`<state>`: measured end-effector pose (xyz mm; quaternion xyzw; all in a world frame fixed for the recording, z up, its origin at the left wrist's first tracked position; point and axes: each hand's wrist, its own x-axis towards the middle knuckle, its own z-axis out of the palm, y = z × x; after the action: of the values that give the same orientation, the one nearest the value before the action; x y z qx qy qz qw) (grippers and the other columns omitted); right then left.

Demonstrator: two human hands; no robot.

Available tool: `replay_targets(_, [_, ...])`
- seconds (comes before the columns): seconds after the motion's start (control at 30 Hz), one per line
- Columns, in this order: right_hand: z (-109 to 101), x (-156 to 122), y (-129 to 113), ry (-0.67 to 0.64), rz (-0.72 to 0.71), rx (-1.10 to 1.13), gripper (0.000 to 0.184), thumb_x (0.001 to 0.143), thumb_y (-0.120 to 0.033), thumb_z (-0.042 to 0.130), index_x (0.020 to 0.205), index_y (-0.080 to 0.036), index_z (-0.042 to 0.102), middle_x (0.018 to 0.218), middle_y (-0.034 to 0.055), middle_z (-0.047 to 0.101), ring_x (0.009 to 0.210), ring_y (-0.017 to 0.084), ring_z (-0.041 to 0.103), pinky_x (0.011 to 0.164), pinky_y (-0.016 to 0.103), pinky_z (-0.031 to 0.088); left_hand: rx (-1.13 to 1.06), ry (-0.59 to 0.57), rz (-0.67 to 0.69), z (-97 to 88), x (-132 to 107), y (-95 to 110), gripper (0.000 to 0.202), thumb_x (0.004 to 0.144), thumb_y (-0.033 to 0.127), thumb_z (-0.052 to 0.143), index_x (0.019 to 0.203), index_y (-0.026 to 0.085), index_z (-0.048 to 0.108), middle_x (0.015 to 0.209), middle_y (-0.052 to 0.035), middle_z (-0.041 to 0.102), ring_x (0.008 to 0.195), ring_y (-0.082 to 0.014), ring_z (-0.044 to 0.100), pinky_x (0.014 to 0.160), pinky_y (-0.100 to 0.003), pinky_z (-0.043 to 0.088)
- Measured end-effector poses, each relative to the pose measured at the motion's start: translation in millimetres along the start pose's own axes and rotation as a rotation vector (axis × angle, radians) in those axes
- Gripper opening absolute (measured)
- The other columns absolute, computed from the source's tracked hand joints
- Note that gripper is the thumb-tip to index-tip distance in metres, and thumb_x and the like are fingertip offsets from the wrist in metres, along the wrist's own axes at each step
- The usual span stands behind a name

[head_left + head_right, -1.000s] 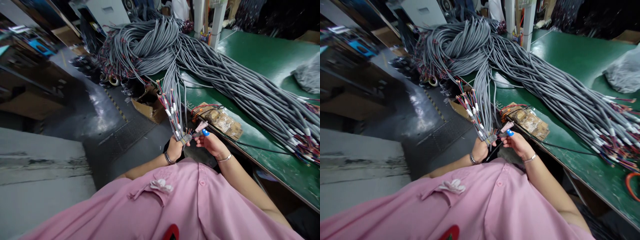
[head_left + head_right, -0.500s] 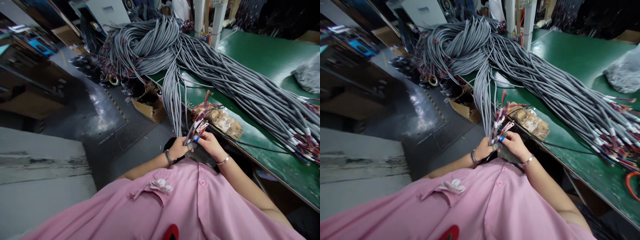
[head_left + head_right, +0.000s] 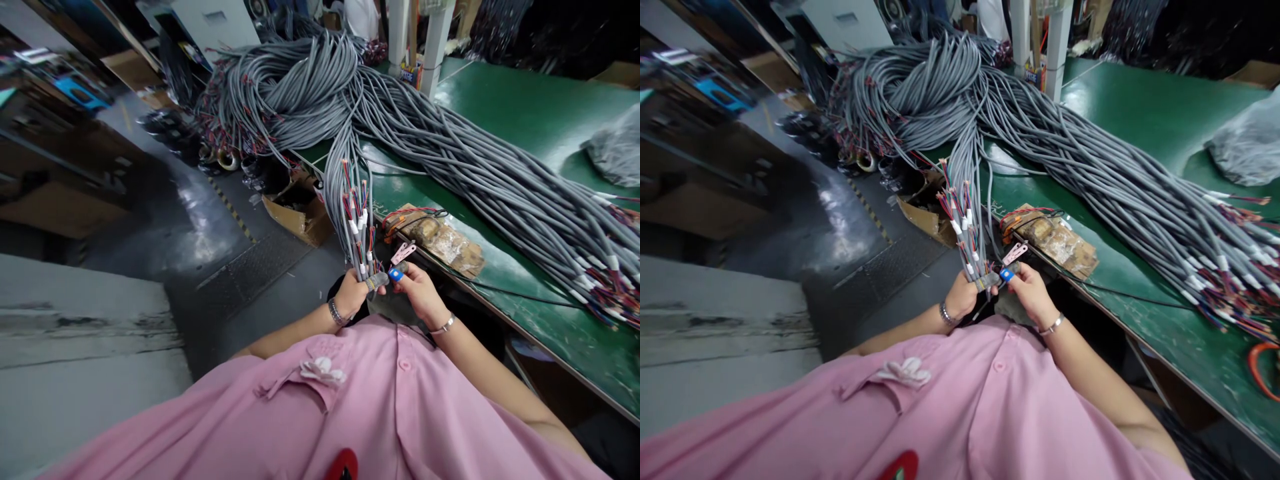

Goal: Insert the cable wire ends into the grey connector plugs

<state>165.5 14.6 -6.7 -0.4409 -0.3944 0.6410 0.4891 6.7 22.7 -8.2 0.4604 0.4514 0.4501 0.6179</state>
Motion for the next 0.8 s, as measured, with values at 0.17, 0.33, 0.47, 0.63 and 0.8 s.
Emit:
replay_targets(0.17, [-1, 1, -2, -0.036, -0.011, -0.030, 0.023, 0.075, -0.042, 0.073, 0.074, -0.021, 0.062, 0.062, -0.0027, 0.061, 0.053, 0.010, 0.048, 0.053, 0.025, 0.038, 0.046, -0.023, -0.023, -4.6, -1, -4, 0.031, 0.070, 0.043, 0.075, 0.067, 0.013, 0.066, 0.058, -0.0040, 0.064, 0.052, -0.0124, 0.056, 0.057, -0.025, 0.044])
replay_targets(0.33, [5, -1, -12, -0.107, -0.033, -0.016, 0.021, 0.075, -0.040, 0.073, 0.074, -0.022, 0.063, 0.063, -0.0013, 0.064, 0.053, 0.014, 0.056, 0.057, 0.029, 0.044, 0.183, -0.165, -0.035, -6.3, 0, 2, 0.031, 0.070, 0.042, 0.075, 0.062, 0.013, 0.068, 0.057, -0.0045, 0.064, 0.054, -0.0118, 0.055, 0.057, -0.024, 0.041])
replay_targets(0.47, [7, -1, -16, -0.146, -0.040, -0.008, 0.021, 0.076, -0.041, 0.072, 0.074, -0.022, 0.064, 0.064, -0.0005, 0.065, 0.053, 0.014, 0.057, 0.058, 0.030, 0.045, 0.174, -0.213, -0.019, -7.7, 0, 4, 0.030, 0.072, 0.041, 0.073, 0.064, 0.013, 0.070, 0.058, -0.0047, 0.065, 0.056, -0.0122, 0.056, 0.058, -0.024, 0.042])
replay_targets(0.63, [0, 4, -7, -0.059, -0.003, 0.015, 0.019, 0.072, -0.038, 0.075, 0.072, -0.020, 0.068, 0.062, -0.0012, 0.064, 0.055, 0.012, 0.052, 0.056, 0.026, 0.040, 0.039, -0.098, -0.014, -7.2, 1, -2, 0.032, 0.071, 0.044, 0.074, 0.065, 0.013, 0.069, 0.058, -0.0051, 0.065, 0.053, -0.0127, 0.056, 0.058, -0.026, 0.044])
replay_targets(0.8, [-2, 7, 3, -0.086, 0.114, 0.151, 0.018, 0.070, -0.035, 0.076, 0.073, -0.019, 0.067, 0.061, -0.0017, 0.063, 0.054, 0.011, 0.049, 0.056, 0.025, 0.037, -0.037, -0.078, -0.012, -7.5, 0, -1, 0.034, 0.066, 0.046, 0.077, 0.064, 0.013, 0.070, 0.057, -0.0056, 0.065, 0.054, -0.0142, 0.058, 0.059, -0.028, 0.047])
